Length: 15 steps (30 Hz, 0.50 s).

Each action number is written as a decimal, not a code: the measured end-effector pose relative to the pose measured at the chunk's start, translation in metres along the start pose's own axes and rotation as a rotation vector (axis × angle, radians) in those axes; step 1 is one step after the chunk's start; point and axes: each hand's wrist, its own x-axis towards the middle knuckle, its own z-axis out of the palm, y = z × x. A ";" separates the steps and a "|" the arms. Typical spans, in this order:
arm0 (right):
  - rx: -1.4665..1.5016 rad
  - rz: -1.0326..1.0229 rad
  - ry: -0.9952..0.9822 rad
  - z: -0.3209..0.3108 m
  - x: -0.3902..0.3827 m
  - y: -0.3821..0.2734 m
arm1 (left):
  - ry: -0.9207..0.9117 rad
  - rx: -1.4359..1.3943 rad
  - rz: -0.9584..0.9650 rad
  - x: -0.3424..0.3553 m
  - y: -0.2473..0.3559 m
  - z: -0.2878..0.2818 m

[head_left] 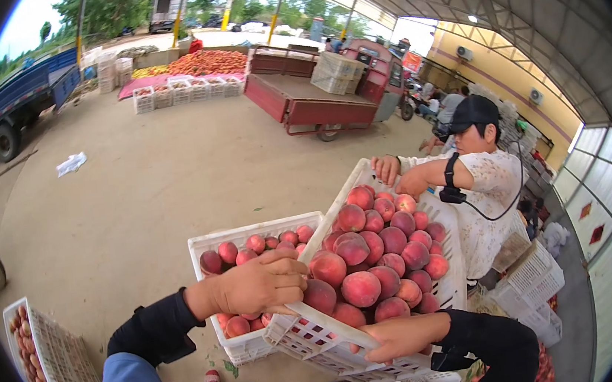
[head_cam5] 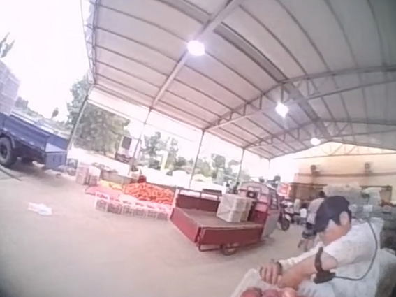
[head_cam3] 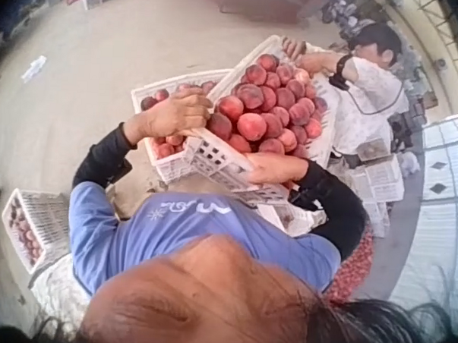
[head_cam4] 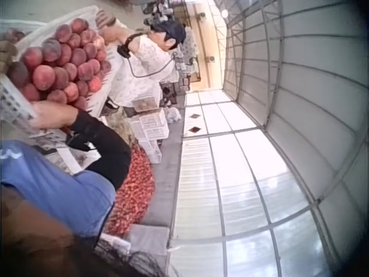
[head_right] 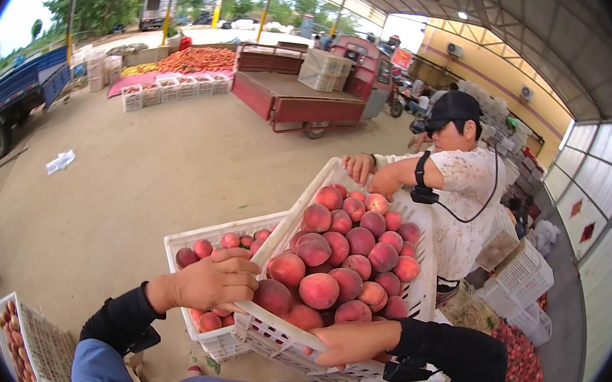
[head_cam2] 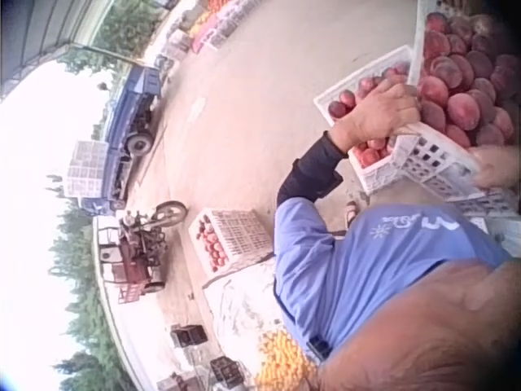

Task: Sorting and organizing peaches into plastic crates inside an agricultural storage building.

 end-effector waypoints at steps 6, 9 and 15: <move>-0.582 0.352 0.425 0.037 -0.002 -0.033 | 0.139 -0.216 0.168 0.000 -0.026 0.021; -0.442 0.423 0.749 0.068 0.009 -0.052 | 0.161 -0.279 0.240 0.003 -0.033 0.030; -0.512 0.387 2.025 0.150 0.002 -0.016 | 0.228 -0.291 0.260 0.001 -0.037 0.040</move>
